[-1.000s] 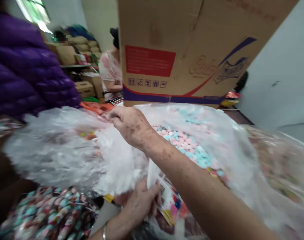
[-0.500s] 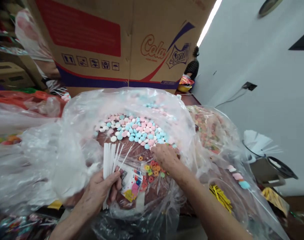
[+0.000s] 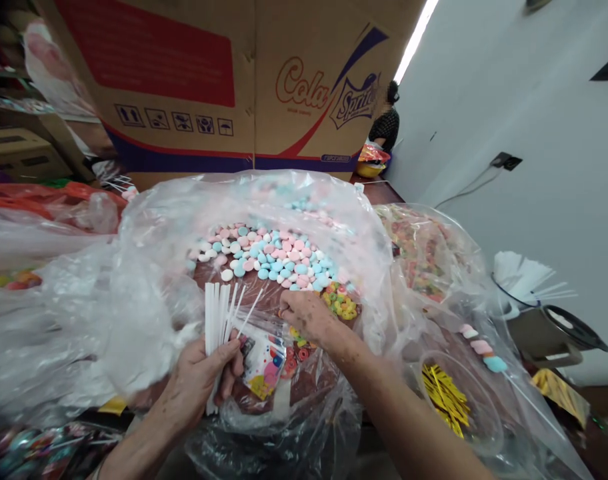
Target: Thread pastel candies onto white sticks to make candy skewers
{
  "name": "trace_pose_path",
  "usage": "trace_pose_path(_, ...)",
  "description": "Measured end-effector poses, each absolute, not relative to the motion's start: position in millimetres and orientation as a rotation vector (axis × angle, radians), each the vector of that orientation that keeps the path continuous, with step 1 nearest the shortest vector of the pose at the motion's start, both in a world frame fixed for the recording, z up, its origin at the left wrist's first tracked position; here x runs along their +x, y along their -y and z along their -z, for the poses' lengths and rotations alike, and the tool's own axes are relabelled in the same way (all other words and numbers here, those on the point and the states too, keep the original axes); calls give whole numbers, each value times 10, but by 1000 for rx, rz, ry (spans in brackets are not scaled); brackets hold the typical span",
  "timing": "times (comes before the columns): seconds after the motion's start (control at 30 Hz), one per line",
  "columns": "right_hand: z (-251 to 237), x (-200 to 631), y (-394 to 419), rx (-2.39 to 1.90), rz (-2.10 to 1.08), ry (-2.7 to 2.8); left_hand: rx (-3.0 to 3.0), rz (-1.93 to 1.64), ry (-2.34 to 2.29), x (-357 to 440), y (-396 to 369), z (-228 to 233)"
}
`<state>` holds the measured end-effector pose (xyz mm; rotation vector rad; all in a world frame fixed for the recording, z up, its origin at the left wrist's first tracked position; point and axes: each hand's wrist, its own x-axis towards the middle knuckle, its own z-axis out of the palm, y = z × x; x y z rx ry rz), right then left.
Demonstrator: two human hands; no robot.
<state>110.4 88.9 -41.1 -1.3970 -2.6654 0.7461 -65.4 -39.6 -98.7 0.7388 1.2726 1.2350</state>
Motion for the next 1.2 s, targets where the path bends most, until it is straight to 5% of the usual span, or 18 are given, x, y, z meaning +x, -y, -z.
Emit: trace_pose_path(1.2, 503, 1143, -946, -1631, -187, 2574, 711, -1220, -1285, -639, 393, 990)
